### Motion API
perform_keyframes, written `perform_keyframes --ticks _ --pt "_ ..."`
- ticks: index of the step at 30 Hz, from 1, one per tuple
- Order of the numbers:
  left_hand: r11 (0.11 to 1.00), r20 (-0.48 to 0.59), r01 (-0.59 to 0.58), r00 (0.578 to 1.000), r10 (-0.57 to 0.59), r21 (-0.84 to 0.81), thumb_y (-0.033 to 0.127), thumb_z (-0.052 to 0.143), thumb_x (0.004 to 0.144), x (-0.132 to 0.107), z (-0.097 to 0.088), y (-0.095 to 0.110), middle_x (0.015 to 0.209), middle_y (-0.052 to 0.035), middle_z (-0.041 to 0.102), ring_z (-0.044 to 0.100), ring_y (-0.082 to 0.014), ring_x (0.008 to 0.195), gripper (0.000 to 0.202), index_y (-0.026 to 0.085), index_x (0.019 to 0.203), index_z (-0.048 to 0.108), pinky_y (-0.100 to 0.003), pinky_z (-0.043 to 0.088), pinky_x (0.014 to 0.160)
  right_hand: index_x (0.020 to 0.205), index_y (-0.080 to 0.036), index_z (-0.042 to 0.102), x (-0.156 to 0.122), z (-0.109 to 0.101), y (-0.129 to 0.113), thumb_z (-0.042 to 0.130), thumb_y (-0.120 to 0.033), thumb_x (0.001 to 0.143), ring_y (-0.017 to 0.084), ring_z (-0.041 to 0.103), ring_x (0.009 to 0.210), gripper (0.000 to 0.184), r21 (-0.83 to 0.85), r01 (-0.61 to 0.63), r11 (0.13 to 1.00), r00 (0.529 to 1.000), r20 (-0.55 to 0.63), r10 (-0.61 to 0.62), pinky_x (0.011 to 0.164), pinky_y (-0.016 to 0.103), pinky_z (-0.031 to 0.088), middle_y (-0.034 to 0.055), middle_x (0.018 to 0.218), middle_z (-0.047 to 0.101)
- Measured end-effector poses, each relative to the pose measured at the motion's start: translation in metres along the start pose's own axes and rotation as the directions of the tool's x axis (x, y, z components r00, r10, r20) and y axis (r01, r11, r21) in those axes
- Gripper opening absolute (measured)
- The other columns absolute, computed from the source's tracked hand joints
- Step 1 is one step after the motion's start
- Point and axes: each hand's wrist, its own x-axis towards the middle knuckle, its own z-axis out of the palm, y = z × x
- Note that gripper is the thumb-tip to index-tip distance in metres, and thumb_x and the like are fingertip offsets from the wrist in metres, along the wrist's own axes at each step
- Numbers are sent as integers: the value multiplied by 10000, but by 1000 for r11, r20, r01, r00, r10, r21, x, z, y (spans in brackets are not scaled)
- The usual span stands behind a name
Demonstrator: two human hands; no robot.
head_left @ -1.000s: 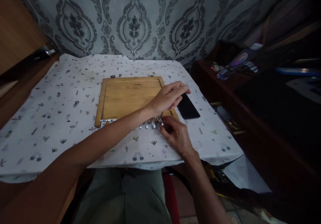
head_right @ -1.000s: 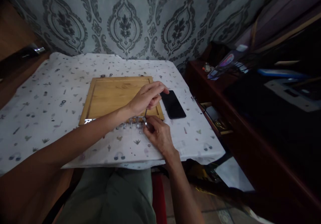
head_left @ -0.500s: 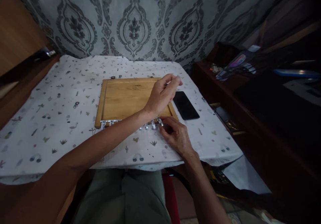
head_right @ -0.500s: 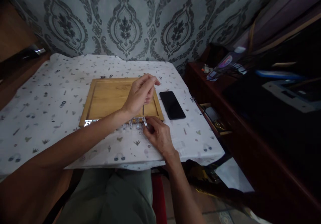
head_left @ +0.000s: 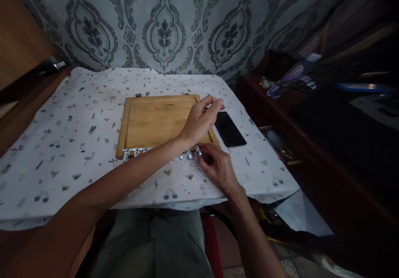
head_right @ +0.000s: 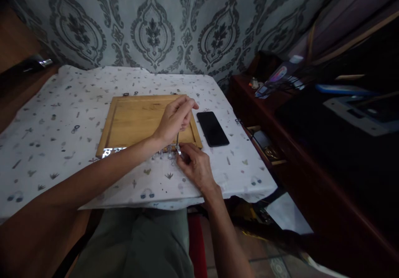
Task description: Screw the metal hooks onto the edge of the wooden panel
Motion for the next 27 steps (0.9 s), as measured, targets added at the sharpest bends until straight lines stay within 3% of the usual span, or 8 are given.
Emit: perform_keyframes --ticks 8,14,16,19,23,27 --pt "998 18 50 999 -50 -45 287 504 1054 1 -1 2 511 98 300 244 -45 451 256 185 821 531 -181 220 461 878 -232 672 1 0 -2 639 -226 924 224 753 819 57 10 -16 1000 1000 -5 16 704 345 608 105 1087 806" --pt "991 252 135 958 -133 8 165 452 1026 1 -6 13 517 91 325 240 -46 442 191 174 877 571 -178 189 450 871 -228 673 1 0 -4 630 -219 924 202 713 726 69 19 -26 999 1000 4 26 660 332 588 99 1060 803" --pt "988 277 152 949 -153 25 127 447 1018 1 -6 16 536 87 350 270 -48 455 180 168 892 570 -176 198 454 871 -226 671 1 0 -3 630 -225 925 191 691 680 68 17 -31 999 1000 1 31 634 326 577 96 1048 801" --pt "990 185 133 973 -140 47 127 477 1029 1 -1 16 582 70 427 350 -51 498 184 175 858 526 -178 260 479 870 -230 667 1 0 -3 631 -221 923 196 705 710 64 17 -21 1000 1000 2 21 648 322 579 95 1043 802" --pt "995 16 75 997 -77 66 270 571 1047 0 4 13 620 48 435 403 -52 570 321 184 763 452 -177 336 547 895 -228 685 1 0 -2 627 -195 909 217 746 798 68 28 -5 1000 1000 -6 6 701 339 606 98 1072 806" --pt "994 10 106 994 -106 -4 361 621 1028 -2 7 9 610 53 363 373 -52 553 343 179 775 478 -183 296 518 916 -226 696 1 0 -2 634 -184 900 230 755 810 76 27 -13 1000 1000 1 13 711 352 613 100 1070 807"
